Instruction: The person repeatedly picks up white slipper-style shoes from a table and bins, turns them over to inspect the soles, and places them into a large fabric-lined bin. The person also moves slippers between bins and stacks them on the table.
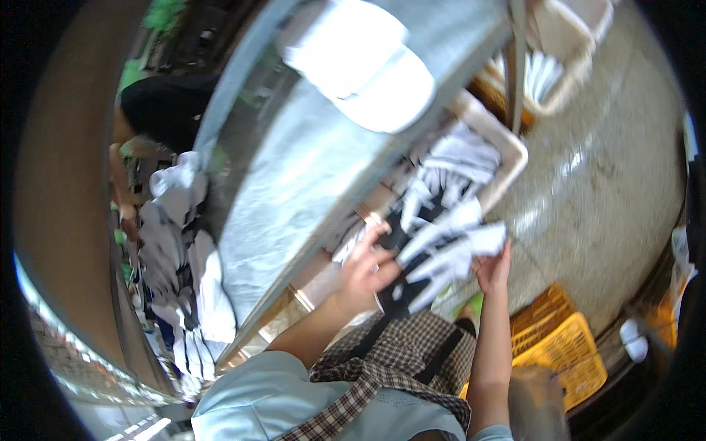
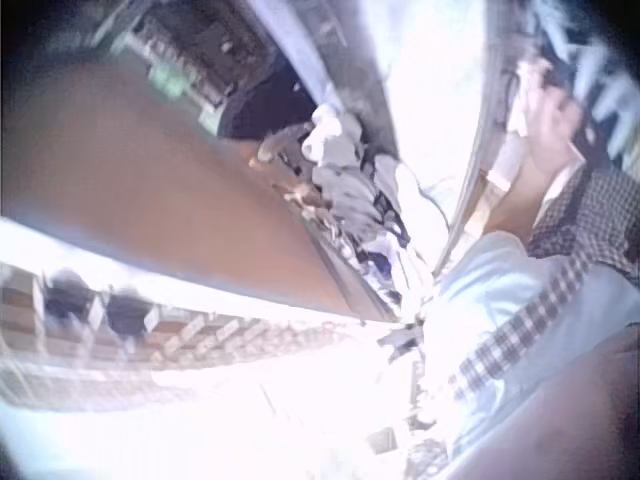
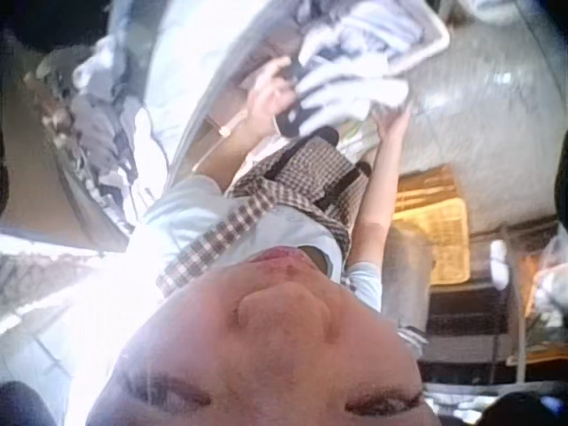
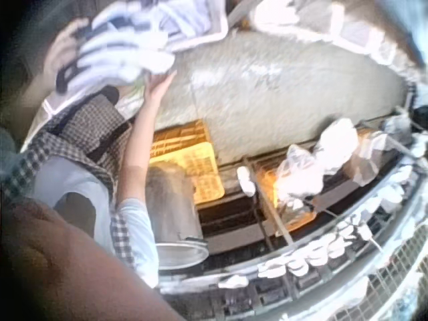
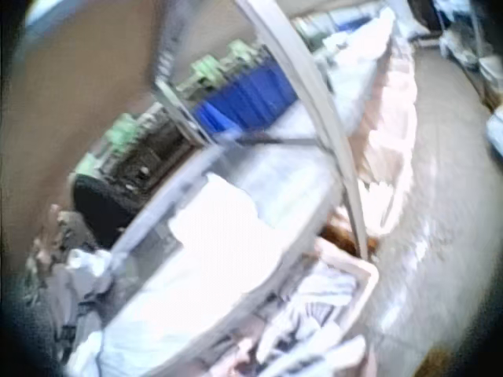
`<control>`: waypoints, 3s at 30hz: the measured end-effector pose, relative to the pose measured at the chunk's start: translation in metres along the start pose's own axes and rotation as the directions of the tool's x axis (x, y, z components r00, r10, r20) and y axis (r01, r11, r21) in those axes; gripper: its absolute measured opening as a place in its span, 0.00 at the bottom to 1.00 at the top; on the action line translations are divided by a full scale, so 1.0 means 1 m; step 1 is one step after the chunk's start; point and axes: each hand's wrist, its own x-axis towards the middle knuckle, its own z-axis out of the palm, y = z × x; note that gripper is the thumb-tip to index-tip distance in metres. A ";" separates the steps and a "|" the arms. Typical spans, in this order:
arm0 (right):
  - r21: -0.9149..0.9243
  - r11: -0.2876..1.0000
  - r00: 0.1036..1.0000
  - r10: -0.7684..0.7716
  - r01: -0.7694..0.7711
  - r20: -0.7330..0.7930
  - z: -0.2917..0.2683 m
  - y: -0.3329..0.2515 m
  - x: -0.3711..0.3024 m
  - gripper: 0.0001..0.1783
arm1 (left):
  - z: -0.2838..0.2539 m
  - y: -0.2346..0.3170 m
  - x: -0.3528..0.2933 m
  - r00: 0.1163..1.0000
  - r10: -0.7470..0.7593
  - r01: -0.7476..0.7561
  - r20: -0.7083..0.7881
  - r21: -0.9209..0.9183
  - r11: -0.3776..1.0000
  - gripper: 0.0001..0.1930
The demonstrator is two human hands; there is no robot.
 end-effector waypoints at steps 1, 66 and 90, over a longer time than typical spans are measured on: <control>0.096 0.995 0.995 0.031 -0.040 0.097 0.002 -0.002 -0.002 0.40 | -0.020 0.020 0.001 0.996 0.072 -0.072 0.053 -0.004 0.997 0.15; -0.669 0.726 0.942 0.091 0.160 0.324 0.372 -0.063 -0.172 0.46 | -0.284 -0.096 0.019 0.811 -0.581 0.405 0.074 -0.787 0.465 0.25; -0.807 0.537 0.849 0.281 0.248 0.448 0.444 -0.045 -0.150 0.30 | -0.186 -0.020 0.007 0.420 -0.908 -0.022 -0.004 -1.000 -0.006 0.27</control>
